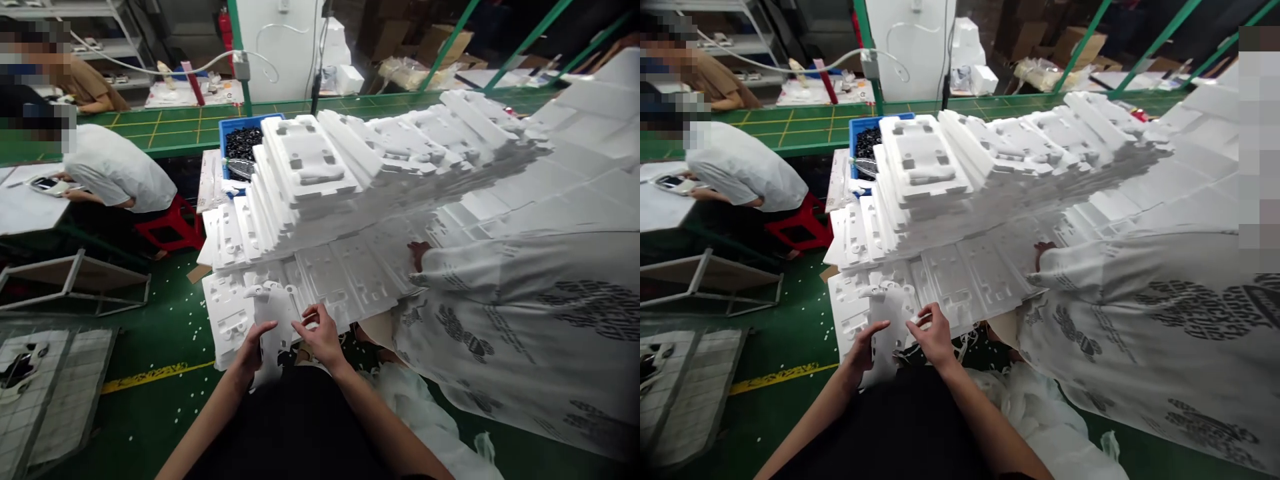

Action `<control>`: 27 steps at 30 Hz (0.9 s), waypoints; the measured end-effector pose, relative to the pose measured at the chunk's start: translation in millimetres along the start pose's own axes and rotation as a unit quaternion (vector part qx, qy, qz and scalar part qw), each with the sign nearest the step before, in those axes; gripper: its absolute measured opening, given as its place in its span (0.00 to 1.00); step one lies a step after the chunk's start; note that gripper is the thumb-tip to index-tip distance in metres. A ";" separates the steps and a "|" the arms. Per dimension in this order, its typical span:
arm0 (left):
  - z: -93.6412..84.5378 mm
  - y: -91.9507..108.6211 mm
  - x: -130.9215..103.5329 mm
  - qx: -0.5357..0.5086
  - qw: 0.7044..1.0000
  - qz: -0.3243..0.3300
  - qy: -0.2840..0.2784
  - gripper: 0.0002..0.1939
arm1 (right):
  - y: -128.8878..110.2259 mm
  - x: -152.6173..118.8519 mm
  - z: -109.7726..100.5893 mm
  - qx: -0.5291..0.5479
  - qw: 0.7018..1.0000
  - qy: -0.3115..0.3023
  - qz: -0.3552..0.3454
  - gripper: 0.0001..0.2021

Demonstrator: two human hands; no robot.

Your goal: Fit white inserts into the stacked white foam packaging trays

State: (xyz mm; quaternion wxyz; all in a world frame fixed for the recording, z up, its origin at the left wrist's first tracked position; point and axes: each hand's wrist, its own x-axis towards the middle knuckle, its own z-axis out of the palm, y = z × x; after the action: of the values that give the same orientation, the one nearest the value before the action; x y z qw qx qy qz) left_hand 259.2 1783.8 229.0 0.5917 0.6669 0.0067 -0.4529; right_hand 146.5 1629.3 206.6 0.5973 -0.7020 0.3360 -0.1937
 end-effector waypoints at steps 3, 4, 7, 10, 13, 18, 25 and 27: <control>32.8 5.6 13.9 -0.002 1.000 -0.009 -0.015 0.19 | -4.6 12.5 -36.5 -0.168 0.957 0.052 -0.233 0.14; 44.8 7.1 19.4 -0.001 1.000 -0.023 -0.015 0.18 | -7.4 19.0 -48.4 -0.211 0.931 0.024 -0.298 0.14; 78.0 9.9 34.0 0.010 0.998 -0.039 -0.038 0.17 | -14.1 44.4 -78.5 -0.287 0.849 -0.129 -0.424 0.22; 102.6 12.8 40.3 0.010 0.997 -0.017 -0.071 0.16 | -12.5 68.5 -96.9 -0.289 0.799 -0.231 -0.474 0.22; 118.4 17.4 39.2 -0.011 0.996 -0.038 -0.086 0.16 | -5.0 82.3 -106.2 -0.287 0.784 -0.256 -0.487 0.19; 129.8 28.4 33.4 -0.036 0.992 -0.052 -0.113 0.20 | 4.2 90.0 -111.8 -0.295 0.795 -0.228 -0.478 0.23; 132.8 41.1 20.5 -0.049 0.995 -0.064 -0.057 0.18 | 5.7 103.3 -115.7 -0.335 0.831 -0.214 -0.389 0.41; 132.0 39.2 20.2 -0.040 0.996 -0.063 -0.044 0.18 | 4.7 107.1 -119.4 -0.337 0.832 -0.229 -0.376 0.44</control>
State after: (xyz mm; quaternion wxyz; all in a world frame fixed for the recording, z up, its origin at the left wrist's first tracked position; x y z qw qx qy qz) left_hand 213.7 1656.4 261.9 0.5882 0.6205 0.0409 -0.5170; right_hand 139.8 1469.2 213.4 0.2650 -0.9561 -0.0559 -0.1118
